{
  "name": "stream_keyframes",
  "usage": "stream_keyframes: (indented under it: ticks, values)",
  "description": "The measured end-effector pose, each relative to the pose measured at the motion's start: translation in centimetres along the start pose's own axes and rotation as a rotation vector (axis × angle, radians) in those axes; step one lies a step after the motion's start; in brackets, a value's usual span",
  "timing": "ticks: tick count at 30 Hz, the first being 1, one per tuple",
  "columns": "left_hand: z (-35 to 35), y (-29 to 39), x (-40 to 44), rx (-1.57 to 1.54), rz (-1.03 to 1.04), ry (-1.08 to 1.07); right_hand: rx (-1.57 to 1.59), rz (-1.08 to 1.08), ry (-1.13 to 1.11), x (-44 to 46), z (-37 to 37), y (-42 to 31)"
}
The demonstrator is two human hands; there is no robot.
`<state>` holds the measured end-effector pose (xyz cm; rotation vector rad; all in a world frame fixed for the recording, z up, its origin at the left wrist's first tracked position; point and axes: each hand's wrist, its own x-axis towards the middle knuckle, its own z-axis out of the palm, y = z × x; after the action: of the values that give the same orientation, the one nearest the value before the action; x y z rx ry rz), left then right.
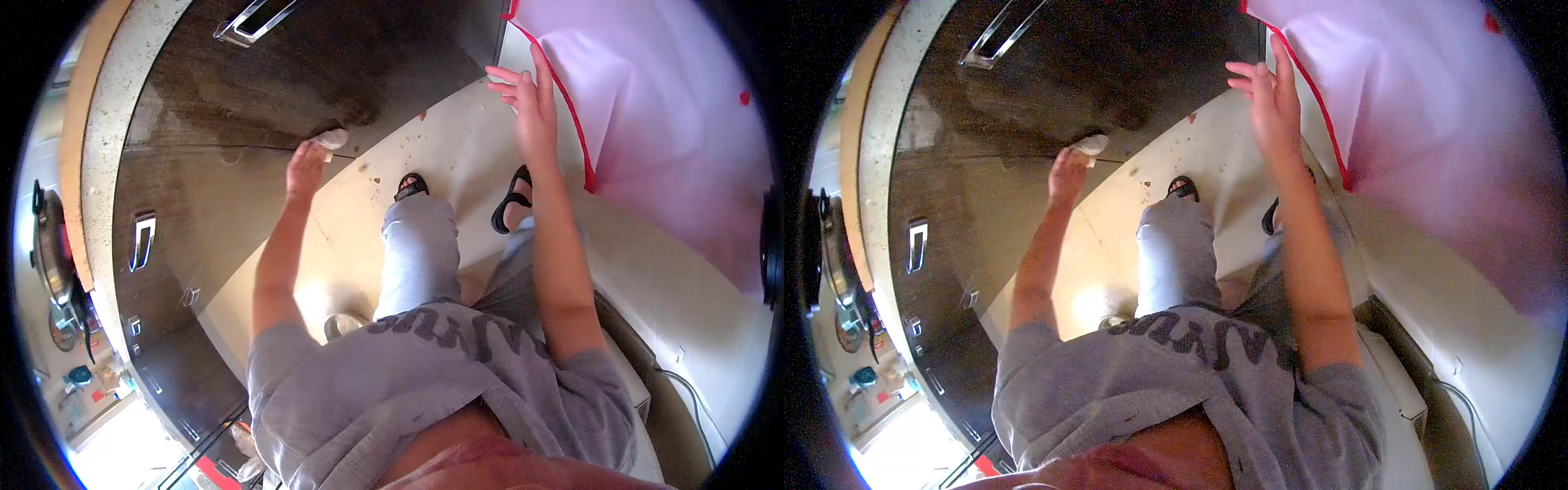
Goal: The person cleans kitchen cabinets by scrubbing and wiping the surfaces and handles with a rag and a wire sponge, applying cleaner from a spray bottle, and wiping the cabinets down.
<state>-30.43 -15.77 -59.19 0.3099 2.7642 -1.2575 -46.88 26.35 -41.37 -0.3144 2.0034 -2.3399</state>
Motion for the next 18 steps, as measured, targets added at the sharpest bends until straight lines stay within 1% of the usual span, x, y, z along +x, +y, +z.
stream_keyframes:
  ticks: [1,2,3,5,6,7,9,11,12,13,15,17,18]
  values:
    - [-5.7,-2.8,-0.4,-0.037,-0.055,0.066,-0.026,0.003,-0.005,-0.4,-0.3,0.1]
    - [-6.5,-5.3,-0.7,0.041,-0.146,0.448,-0.051,0.002,-0.011,-0.6,-0.5,0.2]
    - [-8.0,-7.8,0.1,-0.258,-0.403,0.317,-0.076,-0.002,-0.013,-0.6,-0.5,0.3]
    - [-19.0,-13.4,1.4,0.138,-0.541,0.612,-0.095,-0.011,-0.02,-0.4,-0.5,0.0]
    - [-24.0,-14.8,2.0,0.09,-0.709,0.45,-0.103,-0.009,-0.026,-0.5,-0.3,0.0]
    - [-24.4,-16.0,2.7,0.153,-0.738,0.635,-0.106,0.008,-0.038,-0.5,-0.1,0.0]
    - [-21.2,-15.1,5.0,0.052,-0.911,0.768,-0.107,0.029,-0.058,-0.1,0.4,0.0]
    - [-18.3,-10.0,6.6,-0.156,-0.872,0.683,-0.089,-0.003,-0.095,0.1,0.7,0.6]
    - [-17.6,-7.0,6.0,-0.654,-0.719,0.429,-0.079,-0.029,-0.121,0.3,0.9,1.0]
    - [-15.0,-4.1,5.7,-0.132,-0.431,0.035,-0.078,-0.018,-0.147,0.5,1.0,1.3]
    - [-12.6,-3.0,4.4,-0.351,-0.396,-0.136,-0.079,0.001,-0.184,0.4,0.7,1.8]
    - [-16.2,-6.1,3.1,-0.315,-0.548,0.257,-0.136,0.006,-0.17,0.8,0.2,1.3]
    - [-17.9,-8.4,3.0,-0.241,-0.686,0.275,-0.145,0.042,-0.162,0.4,0.0,0.6]
